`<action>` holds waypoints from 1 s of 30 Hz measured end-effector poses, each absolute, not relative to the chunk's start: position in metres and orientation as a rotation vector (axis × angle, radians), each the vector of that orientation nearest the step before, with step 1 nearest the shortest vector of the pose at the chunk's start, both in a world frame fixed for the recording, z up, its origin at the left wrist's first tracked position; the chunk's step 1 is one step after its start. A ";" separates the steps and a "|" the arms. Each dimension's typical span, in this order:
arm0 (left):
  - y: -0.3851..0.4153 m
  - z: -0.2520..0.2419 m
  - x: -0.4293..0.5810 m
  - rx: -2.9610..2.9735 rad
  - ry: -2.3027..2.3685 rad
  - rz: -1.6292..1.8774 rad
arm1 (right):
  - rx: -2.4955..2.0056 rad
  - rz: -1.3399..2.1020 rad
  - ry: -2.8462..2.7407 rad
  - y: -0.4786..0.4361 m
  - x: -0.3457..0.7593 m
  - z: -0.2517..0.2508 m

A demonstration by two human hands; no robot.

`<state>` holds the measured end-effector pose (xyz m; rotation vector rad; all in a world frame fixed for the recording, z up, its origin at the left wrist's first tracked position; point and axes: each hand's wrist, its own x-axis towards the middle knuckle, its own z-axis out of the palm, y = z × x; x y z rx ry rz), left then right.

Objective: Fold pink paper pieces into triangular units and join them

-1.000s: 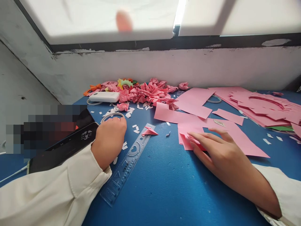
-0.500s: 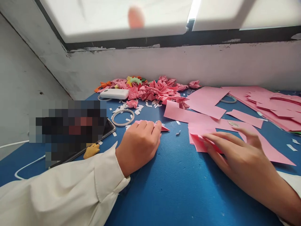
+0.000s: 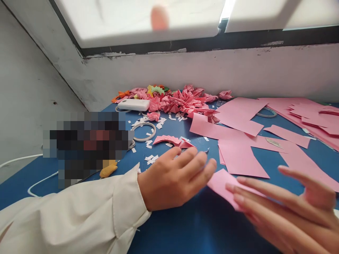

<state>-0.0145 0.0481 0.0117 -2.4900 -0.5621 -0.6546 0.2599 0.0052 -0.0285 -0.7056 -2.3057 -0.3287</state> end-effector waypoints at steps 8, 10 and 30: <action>0.036 0.015 -0.012 -2.615 -0.406 -0.527 | -0.626 -0.297 -2.284 -0.004 0.248 -0.033; 0.031 0.018 -0.012 -2.636 -0.428 -0.480 | -0.620 -0.317 -2.297 -0.002 0.250 -0.034; 0.011 0.013 -0.004 -2.920 -0.593 -0.583 | -0.625 -0.161 -2.298 0.002 0.252 -0.041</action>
